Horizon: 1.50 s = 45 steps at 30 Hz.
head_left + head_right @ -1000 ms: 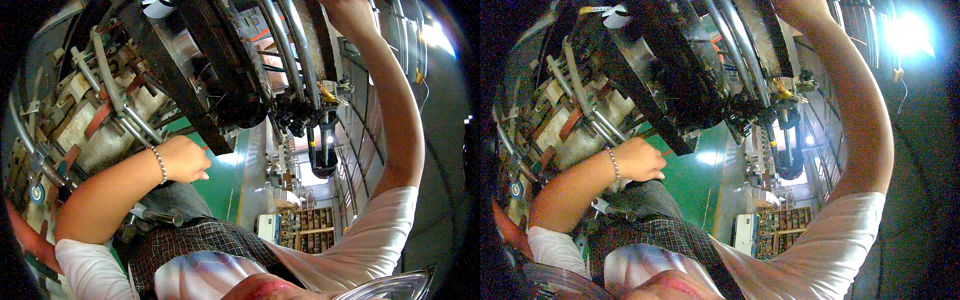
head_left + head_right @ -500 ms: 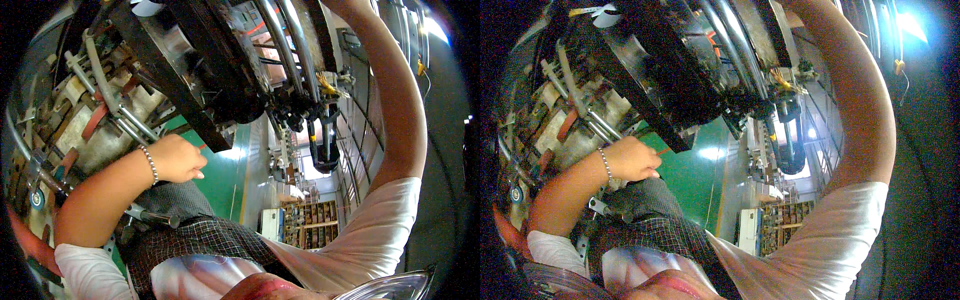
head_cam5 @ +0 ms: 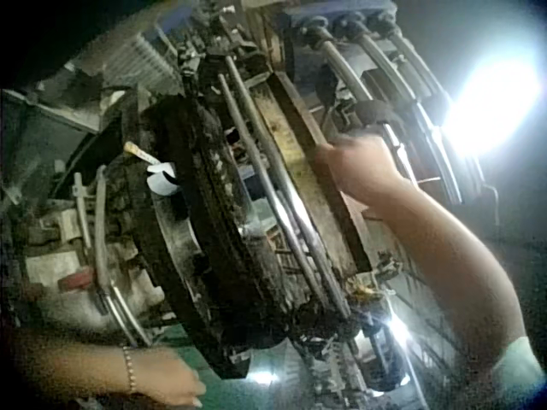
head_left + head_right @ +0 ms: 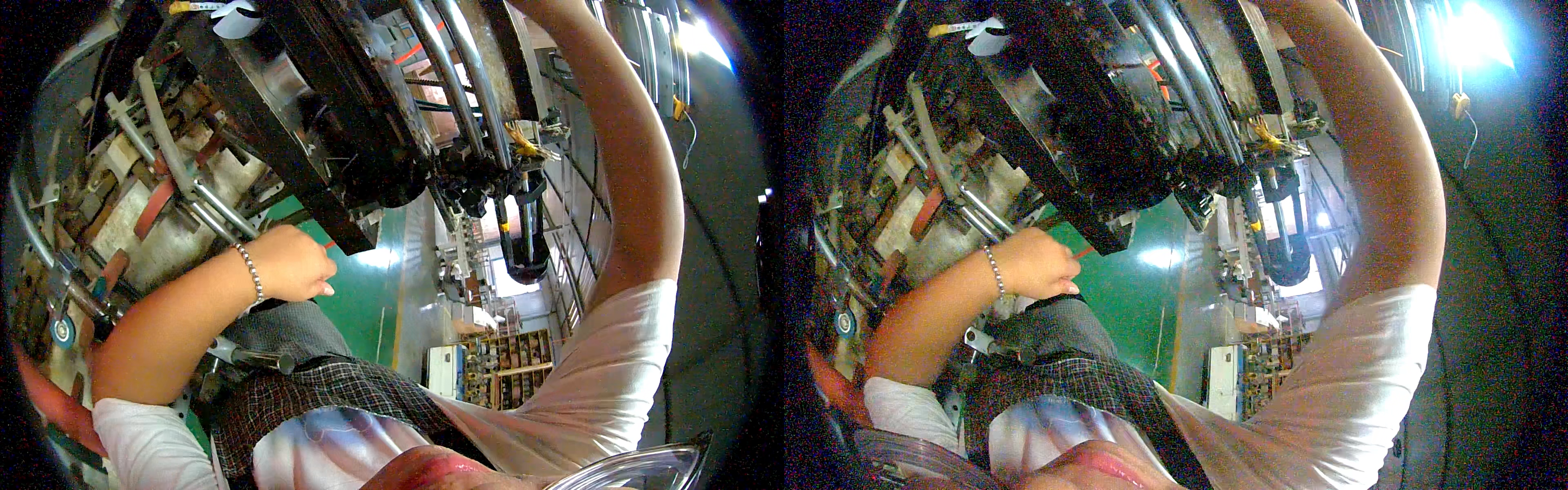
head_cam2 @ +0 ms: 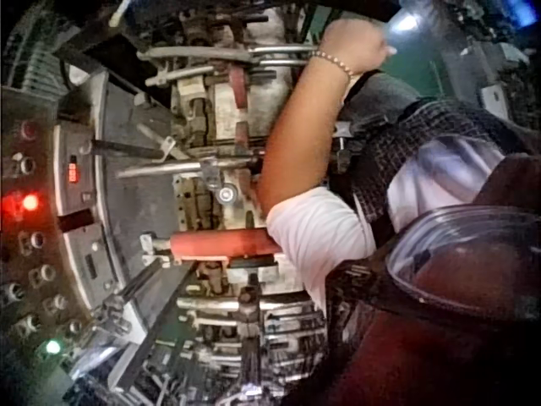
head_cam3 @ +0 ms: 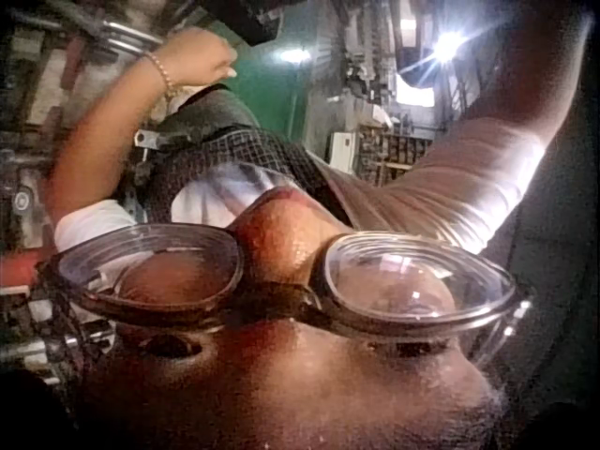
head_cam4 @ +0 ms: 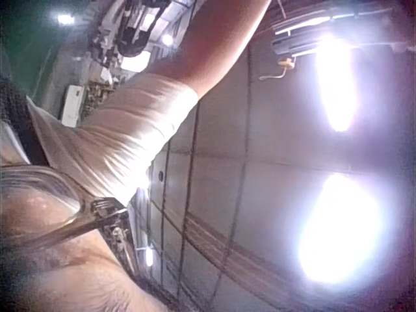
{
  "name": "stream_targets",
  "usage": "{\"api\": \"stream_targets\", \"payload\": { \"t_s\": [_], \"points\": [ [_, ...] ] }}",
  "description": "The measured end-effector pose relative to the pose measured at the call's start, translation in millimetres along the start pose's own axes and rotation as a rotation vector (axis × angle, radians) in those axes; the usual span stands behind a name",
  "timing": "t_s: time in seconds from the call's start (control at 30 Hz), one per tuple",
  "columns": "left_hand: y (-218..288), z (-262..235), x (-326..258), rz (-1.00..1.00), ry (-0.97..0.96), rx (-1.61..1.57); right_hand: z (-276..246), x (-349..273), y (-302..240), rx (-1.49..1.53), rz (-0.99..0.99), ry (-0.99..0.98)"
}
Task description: The person uses a wrench to tighten bolts on a machine, then handles a roll of silver tape, peeling and applying it to a metal component of the machinery.
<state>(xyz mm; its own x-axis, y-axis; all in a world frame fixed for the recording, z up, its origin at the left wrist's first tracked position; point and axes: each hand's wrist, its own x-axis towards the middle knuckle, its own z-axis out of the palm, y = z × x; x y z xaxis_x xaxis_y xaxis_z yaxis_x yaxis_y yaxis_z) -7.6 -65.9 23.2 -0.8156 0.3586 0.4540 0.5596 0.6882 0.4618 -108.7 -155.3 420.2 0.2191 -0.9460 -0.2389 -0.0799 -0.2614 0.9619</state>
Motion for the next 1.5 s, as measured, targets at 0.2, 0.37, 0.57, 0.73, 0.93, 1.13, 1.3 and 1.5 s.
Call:
{"api": "stream_targets", "payload": {
  "t_s": [0.2,0.37,0.57,0.73,0.93,1.13,1.3,1.5],
  "points": [
    [-3,3,-3,0.062,0.077,-0.039,3,6,-2,-0.094,0.084,-0.145],
    [0,1,-4,0.039,0.092,-0.038,1,-51,-12,-0.003,0.036,-0.184],
    [-4,0,-3,0.026,0.098,0.013,-11,-89,-20,-0.008,-0.021,-0.245],
    [4,1,3,0.048,0.041,-0.033,1,-78,-15,0.021,0.108,-0.065],
    [-4,4,-5,0.030,0.078,-0.039,2,-20,-14,-0.135,0.055,-0.182],
    [-1,2,-4,0.038,0.106,-0.038,-5,-91,-23,-0.013,-0.016,-0.169],
    [-1,-5,-4,-0.009,0.068,0.004,-14,-131,-36,-0.077,-0.051,-0.179],
    [7,4,7,0.058,-0.011,-0.025,-4,-113,-20,-0.074,-0.069,0.000]
  ]
}}
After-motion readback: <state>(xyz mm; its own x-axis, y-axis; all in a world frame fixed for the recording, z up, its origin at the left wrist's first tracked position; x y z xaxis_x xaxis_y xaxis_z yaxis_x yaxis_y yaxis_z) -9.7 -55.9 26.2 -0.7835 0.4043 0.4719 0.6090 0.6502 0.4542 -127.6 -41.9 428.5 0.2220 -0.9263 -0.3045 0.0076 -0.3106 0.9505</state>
